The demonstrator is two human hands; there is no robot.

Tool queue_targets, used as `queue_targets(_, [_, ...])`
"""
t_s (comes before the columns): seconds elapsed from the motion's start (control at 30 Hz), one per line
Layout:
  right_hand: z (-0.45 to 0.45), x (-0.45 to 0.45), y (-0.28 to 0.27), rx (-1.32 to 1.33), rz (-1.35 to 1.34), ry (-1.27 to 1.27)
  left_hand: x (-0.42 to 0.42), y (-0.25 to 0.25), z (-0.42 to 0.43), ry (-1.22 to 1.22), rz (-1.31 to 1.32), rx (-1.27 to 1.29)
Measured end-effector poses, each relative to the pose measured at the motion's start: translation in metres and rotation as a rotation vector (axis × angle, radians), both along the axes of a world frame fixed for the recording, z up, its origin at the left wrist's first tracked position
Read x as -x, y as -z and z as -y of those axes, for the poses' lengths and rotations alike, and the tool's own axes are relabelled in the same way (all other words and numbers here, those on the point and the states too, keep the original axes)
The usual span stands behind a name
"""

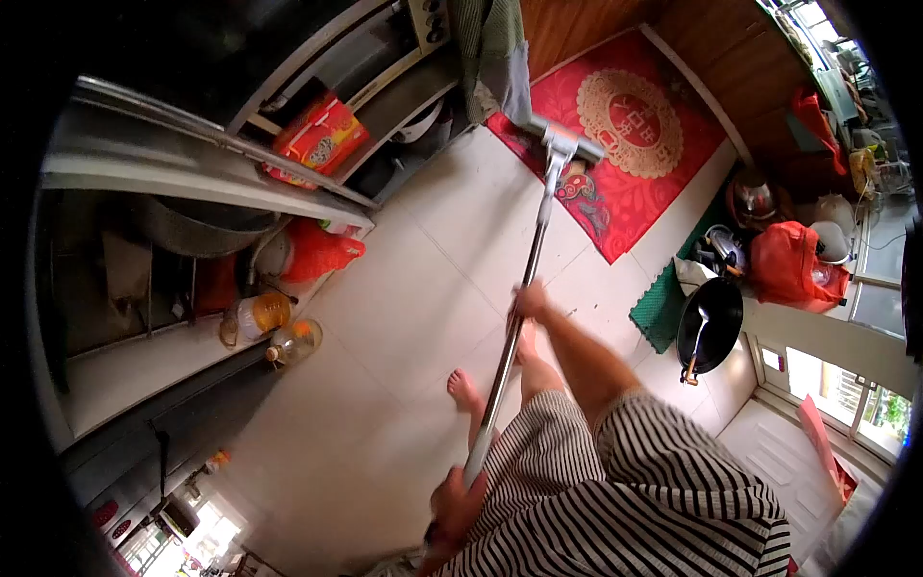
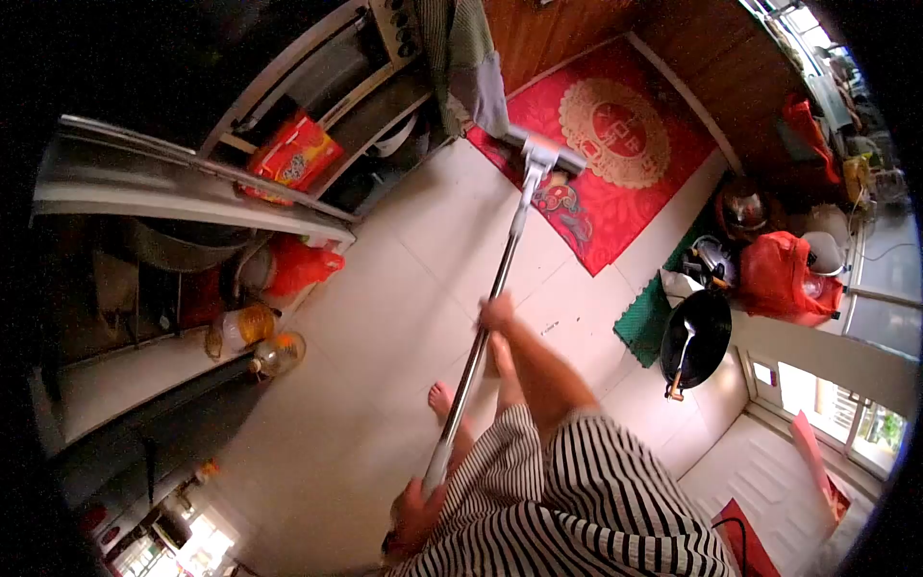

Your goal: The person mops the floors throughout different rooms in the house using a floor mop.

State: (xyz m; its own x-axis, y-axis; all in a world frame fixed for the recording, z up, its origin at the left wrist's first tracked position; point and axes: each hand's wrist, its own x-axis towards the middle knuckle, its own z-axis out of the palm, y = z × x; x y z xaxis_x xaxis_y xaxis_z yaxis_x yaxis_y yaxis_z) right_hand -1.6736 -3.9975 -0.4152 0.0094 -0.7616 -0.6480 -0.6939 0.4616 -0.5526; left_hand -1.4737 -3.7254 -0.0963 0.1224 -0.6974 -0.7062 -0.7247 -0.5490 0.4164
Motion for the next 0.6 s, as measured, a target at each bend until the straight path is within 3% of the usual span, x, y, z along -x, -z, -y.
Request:
queue_targets(0.03, [-0.034, -0.020, -0.017, -0.159, 0.033, 0.294, -0.017, -0.007, -0.032, -0.015, 0.007, -0.105])
queue_targets(0.07, [-0.073, -0.024, -0.020, 0.243, -0.210, 0.065, -0.030, -0.015, -0.060, -0.021, 0.024, -0.206])
queue_targets(0.17, [-0.185, -0.074, -0.049, -0.117, 0.098, 0.292, -0.061, -0.054, -0.127, -0.118, 0.067, -0.526])
queue_targets(0.27, [-0.167, -0.088, -0.193, -0.318, 0.401, 0.311, -0.072, -0.087, -0.169, -0.174, 0.090, -0.665])
queue_targets(0.33, [-0.173, -0.097, -0.211, -0.437, 0.498, 0.646, -0.073, -0.097, -0.186, -0.195, 0.092, -0.686])
queue_targets(0.4, [-0.176, -0.096, -0.211, -0.491, 0.578, 0.761, -0.070, -0.095, -0.191, -0.199, 0.081, -0.662])
queue_targets(0.47, [-0.182, -0.081, -0.176, -0.285, 0.540, 0.394, -0.066, -0.079, -0.184, -0.180, 0.053, -0.581])
queue_targets(0.53, [-0.164, -0.068, -0.116, -0.193, 0.136, 0.201, -0.052, -0.049, -0.153, -0.127, 0.019, -0.420])
queue_targets(0.57, [-0.141, -0.044, -0.067, 0.279, -0.113, -0.015, -0.041, -0.034, -0.128, -0.103, 0.008, -0.314])
queue_targets(0.6, [-0.106, -0.034, -0.072, 0.164, -0.011, 0.111, -0.028, -0.020, -0.101, -0.090, -0.008, -0.212])
